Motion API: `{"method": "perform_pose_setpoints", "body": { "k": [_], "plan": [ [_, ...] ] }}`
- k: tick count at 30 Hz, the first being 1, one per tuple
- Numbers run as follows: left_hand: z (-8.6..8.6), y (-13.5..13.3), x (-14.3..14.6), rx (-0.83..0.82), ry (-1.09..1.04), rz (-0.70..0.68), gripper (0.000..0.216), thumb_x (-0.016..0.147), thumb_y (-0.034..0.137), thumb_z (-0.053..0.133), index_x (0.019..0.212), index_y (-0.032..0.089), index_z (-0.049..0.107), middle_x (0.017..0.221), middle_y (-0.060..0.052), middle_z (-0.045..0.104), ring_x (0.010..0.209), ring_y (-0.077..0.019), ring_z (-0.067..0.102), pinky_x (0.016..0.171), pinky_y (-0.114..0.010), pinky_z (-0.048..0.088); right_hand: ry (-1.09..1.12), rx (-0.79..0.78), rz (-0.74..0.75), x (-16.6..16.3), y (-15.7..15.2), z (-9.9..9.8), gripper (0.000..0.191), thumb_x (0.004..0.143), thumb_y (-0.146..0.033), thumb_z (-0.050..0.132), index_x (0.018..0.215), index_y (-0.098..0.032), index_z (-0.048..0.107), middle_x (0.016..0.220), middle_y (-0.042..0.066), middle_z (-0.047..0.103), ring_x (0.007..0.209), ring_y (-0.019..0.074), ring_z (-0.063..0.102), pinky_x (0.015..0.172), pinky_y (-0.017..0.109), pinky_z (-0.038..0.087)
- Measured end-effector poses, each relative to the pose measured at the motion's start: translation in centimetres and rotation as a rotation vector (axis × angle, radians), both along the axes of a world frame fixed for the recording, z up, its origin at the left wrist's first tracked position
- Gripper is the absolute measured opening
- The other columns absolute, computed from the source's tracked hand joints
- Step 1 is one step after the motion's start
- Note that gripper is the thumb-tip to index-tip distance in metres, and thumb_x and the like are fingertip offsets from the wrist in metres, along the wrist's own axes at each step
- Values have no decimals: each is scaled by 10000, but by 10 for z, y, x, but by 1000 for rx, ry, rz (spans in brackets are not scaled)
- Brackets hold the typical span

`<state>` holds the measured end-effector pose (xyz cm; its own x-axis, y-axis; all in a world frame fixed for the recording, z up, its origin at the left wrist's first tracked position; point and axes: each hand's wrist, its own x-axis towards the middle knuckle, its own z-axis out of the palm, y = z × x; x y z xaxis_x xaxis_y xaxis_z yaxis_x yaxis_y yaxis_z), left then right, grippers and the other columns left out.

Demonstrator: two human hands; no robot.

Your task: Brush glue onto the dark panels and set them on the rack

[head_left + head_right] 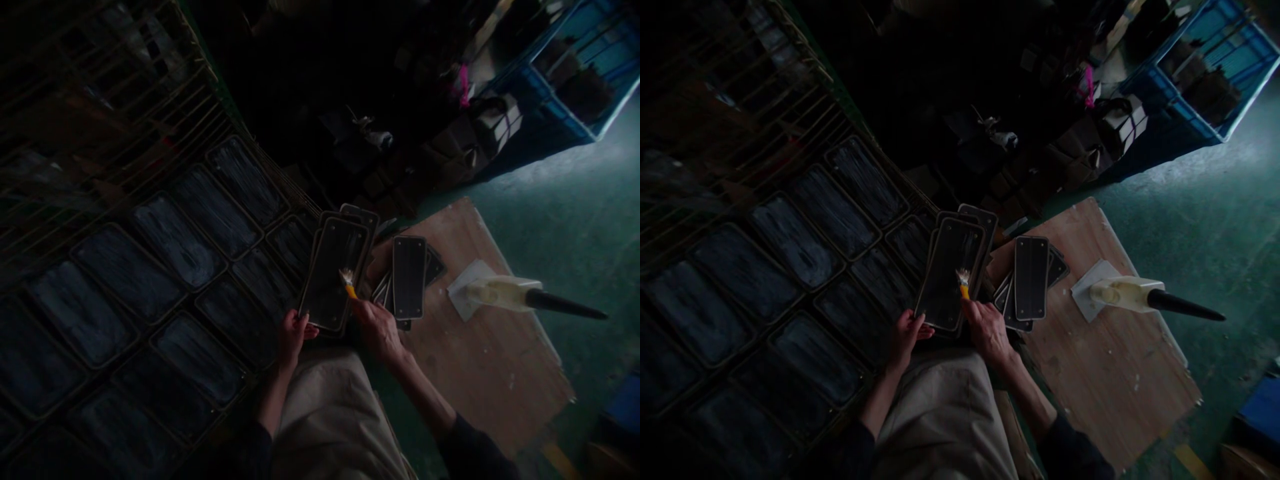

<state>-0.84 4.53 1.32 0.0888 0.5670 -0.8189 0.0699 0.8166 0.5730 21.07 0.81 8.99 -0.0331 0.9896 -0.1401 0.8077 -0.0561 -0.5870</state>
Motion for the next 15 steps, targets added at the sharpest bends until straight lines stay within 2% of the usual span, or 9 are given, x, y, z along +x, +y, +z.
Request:
{"method": "perform_pose_setpoints", "body": {
  "k": [4,8,11,15],
  "plan": [
    [2,-3,-1,9,-52,57,415,703,469,705,861,190,442,597,34,646,533,-184,692,500,-275,581,59,-121,14,-34,-41,13,283,983,-168,350,1223,-179,500,854,39,639,705,145,566,664,266,381],
    [1,-3,-3,20,-41,45,422,698,483,710,840,195,436,593,43,640,529,-188,693,504,-286,588,183,-208,-62,-44,-45,28,228,985,-221,383,1138,-201,551,818,30,653,678,139,593,628,246,414],
    [1,0,-5,25,-49,17,432,692,486,716,853,191,443,599,35,652,522,-189,692,490,-276,581,387,-236,-233,-30,-38,39,226,982,-279,408,1140,-209,553,797,17,667,694,138,639,639,230,476],
    [5,2,-6,-4,-54,-4,452,666,457,751,864,191,443,586,19,669,557,-204,706,497,-258,577,581,-131,-612,16,-53,45,277,965,-351,441,1169,-203,556,823,28,693,748,162,684,709,277,557]
  ]
}}
